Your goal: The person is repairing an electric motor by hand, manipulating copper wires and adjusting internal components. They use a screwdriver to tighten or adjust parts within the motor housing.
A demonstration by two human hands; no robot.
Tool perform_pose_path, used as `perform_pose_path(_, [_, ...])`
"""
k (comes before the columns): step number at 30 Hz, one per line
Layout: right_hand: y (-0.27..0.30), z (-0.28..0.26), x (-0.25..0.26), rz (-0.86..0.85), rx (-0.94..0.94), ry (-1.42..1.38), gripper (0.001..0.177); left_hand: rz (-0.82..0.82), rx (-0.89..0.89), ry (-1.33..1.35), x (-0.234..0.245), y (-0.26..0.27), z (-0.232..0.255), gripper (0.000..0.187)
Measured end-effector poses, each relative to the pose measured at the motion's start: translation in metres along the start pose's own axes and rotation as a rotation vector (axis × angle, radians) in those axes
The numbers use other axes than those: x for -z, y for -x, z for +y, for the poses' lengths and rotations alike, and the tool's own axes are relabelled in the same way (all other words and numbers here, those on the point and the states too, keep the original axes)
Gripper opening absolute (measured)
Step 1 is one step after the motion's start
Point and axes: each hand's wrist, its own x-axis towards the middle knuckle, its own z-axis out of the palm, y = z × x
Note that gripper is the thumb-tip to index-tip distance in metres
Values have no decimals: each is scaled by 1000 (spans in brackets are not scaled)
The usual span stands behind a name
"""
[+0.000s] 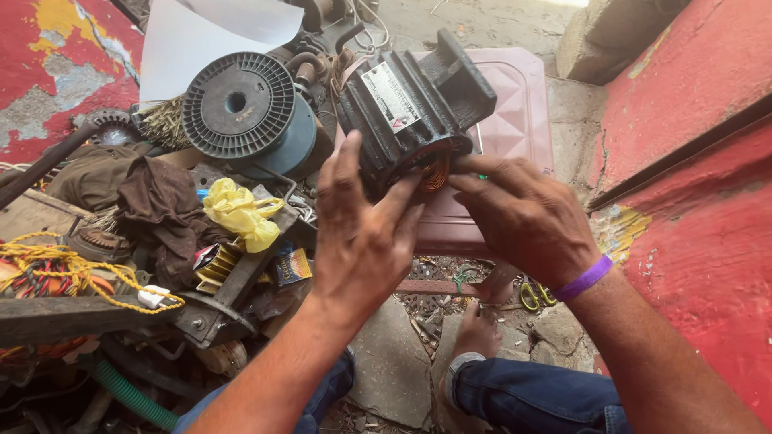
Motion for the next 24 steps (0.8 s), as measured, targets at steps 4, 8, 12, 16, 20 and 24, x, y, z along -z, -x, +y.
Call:
perform_pose_path(4, [-9,6,-25,-117,104,-21,49,-99,19,62,-22,-7,-13,41])
perform_pose_path(8, [-9,14,-33,-132,97,-31,50,-154,85,115,-23,-11,-16,42])
perform_pose_path(12, [-7,21,-36,-184,61,-42,46,-126,50,216,-24,-12,-22,33])
perform_pose_path(16, [-10,26,-43,-169,159,-70,39,-169,-53,212,-23,-15,-45,32])
perform_pose_path(20, [-10,24,-55,-165,199,-90,33,-252,-117,289,-20,-15,-71,34])
perform_pose_path(24, [-14,18,-57,-248,145,-52,35,-266,-125,275,-27,-14,-79,15])
